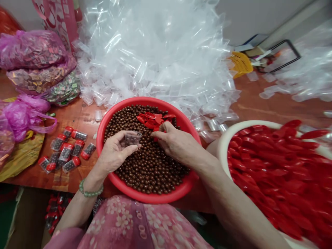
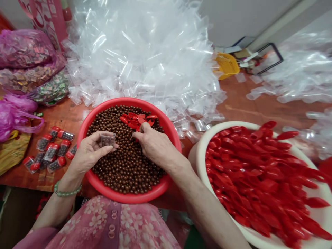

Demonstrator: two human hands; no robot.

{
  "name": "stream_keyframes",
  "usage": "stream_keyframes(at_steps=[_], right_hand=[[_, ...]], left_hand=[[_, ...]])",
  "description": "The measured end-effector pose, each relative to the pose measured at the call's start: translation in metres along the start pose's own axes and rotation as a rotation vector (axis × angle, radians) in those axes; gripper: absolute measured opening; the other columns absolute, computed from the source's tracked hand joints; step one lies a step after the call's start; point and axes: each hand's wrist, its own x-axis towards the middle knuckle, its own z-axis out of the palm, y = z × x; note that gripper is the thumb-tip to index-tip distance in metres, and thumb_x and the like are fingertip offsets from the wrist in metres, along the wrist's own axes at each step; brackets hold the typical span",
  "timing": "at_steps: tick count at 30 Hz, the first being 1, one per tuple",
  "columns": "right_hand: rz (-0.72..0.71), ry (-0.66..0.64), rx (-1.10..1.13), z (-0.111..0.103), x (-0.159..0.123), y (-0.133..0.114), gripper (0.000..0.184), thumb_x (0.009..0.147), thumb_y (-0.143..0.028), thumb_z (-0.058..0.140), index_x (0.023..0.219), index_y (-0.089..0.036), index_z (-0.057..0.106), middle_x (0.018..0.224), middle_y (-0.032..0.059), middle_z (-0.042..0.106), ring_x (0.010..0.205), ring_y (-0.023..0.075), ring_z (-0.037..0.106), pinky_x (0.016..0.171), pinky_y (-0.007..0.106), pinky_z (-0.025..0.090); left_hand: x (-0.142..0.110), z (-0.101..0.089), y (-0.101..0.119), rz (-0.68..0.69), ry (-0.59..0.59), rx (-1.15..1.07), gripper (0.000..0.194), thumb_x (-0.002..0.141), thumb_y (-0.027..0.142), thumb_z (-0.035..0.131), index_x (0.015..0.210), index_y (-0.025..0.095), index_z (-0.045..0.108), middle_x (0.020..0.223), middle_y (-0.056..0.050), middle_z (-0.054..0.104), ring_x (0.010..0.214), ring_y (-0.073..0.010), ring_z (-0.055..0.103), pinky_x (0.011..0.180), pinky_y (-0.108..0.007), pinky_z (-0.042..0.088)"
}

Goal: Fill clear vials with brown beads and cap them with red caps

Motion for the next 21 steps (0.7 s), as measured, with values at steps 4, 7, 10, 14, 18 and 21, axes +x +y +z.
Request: stream_keyframes(at_steps=[4, 7, 10, 14, 18, 21], right_hand=[[-0.033, -0.014, 0.012, 0.007, 0.004, 0.004, 0.027, 0.093, -0.020, 0.043, 0.100, -0.022, 0.069, 0.104, 0.0096, 0.056, 0.061, 0.0140, 0.053, 0.049, 0.029, 0.033], [-0.094, 0.082, 0.131, 0.009, 0.005, 0.005, 0.024, 0.094, -0.022, 0.044, 0.097, -0.022, 0.068, 0.110, 0.0108, 0.059, 0.074, 0.0185, 0.061, 0.058, 0.030, 0.044], [-0.123, 0.278, 0.453, 0.004, 0.005, -0.001, 0.015, 0.093, -0.027, 0.051, 0.093, -0.024, 0.065, 0.105, 0.0090, 0.064, 0.093, 0.0225, 0.064, 0.079, 0.036, 0.052], [0.111, 0.475, 0.984, -0.001, 0.002, -0.018, 0.014, 0.086, -0.038, 0.063, 0.094, -0.026, 0.060, 0.085, 0.0023, 0.068, 0.068, 0.0177, 0.063, 0.066, 0.033, 0.053], [0.181, 0.513, 1.377, 0.001, 0.005, -0.036, 0.023, 0.083, -0.044, 0.066, 0.093, -0.028, 0.054, 0.086, 0.0016, 0.069, 0.070, 0.0178, 0.064, 0.069, 0.034, 0.054], [0.165, 0.511, 1.441, 0.004, 0.008, -0.046, 0.024, 0.084, -0.046, 0.064, 0.094, -0.028, 0.051, 0.094, 0.0032, 0.069, 0.083, 0.0196, 0.065, 0.080, 0.037, 0.053]], left_hand=[[-0.001, -0.003, -0.002, -0.058, -0.003, -0.076, 0.034, 0.069, 0.012, 0.076, 0.100, 0.014, 0.062, 0.090, -0.001, 0.069, 0.082, -0.0138, 0.070, 0.089, -0.031, 0.054], [-0.002, -0.004, -0.003, -0.101, -0.007, -0.130, 0.036, 0.067, 0.011, 0.077, 0.100, 0.015, 0.062, 0.091, -0.001, 0.069, 0.083, -0.0147, 0.070, 0.090, -0.033, 0.054], [-0.003, -0.005, -0.003, -0.098, -0.014, -0.149, 0.035, 0.067, 0.013, 0.078, 0.099, 0.014, 0.063, 0.091, -0.002, 0.069, 0.083, -0.0143, 0.070, 0.091, -0.033, 0.053], [-0.005, -0.006, -0.002, -0.107, -0.022, -0.125, 0.031, 0.071, 0.018, 0.077, 0.099, 0.014, 0.063, 0.095, -0.005, 0.069, 0.085, -0.0150, 0.069, 0.085, -0.031, 0.054], [-0.007, -0.005, -0.003, -0.117, -0.043, -0.079, 0.027, 0.073, 0.020, 0.076, 0.095, 0.014, 0.061, 0.095, -0.005, 0.070, 0.084, -0.0150, 0.069, 0.078, -0.028, 0.053], [-0.007, -0.004, -0.005, -0.114, -0.055, -0.102, 0.027, 0.071, 0.017, 0.076, 0.091, 0.015, 0.059, 0.092, -0.004, 0.070, 0.086, -0.0145, 0.070, 0.082, -0.028, 0.052]])
